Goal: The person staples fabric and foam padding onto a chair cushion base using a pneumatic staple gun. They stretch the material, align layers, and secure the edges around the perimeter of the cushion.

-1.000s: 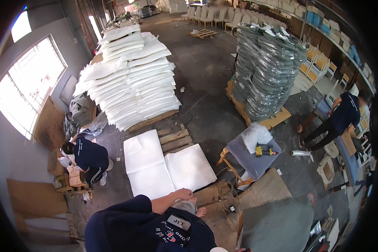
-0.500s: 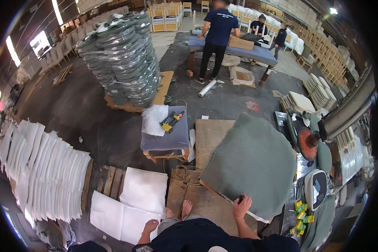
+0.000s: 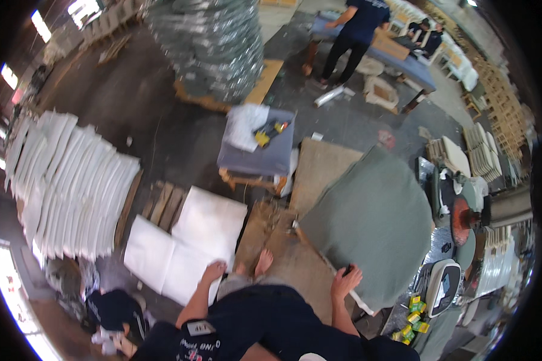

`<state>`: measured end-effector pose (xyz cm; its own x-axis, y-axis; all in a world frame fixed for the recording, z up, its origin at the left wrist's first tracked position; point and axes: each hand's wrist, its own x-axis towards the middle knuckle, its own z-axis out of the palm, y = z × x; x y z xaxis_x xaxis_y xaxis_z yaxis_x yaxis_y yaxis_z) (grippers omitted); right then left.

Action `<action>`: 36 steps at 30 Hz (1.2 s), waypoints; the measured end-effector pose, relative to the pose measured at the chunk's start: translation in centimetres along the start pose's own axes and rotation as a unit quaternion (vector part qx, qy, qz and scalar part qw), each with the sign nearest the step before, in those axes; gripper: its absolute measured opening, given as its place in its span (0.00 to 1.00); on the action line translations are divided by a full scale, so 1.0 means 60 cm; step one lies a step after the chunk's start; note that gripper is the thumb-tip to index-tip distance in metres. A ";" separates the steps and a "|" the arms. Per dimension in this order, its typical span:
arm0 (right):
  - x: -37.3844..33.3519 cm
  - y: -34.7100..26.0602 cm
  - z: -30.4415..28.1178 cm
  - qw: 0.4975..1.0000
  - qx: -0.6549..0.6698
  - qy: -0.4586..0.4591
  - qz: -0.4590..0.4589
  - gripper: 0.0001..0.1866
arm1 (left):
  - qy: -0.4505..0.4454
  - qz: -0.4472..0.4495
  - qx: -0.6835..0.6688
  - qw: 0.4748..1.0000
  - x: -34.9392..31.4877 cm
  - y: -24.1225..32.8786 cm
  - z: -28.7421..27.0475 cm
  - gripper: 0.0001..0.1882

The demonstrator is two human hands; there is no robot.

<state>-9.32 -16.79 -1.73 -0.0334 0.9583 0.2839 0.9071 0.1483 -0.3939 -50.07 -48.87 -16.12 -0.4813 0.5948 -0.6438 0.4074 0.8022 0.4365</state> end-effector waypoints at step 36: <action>-0.318 -0.351 0.464 0.835 0.272 -0.465 0.113 0.17 | -0.012 -0.057 -0.154 0.986 0.039 -0.324 -0.038 0.22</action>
<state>-39.45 -31.42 -23.21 -0.4279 0.7150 -0.5529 0.6178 -0.2151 -0.7563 -60.92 -62.96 -24.71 -0.4903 0.5007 -0.7134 0.0950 0.8443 0.5274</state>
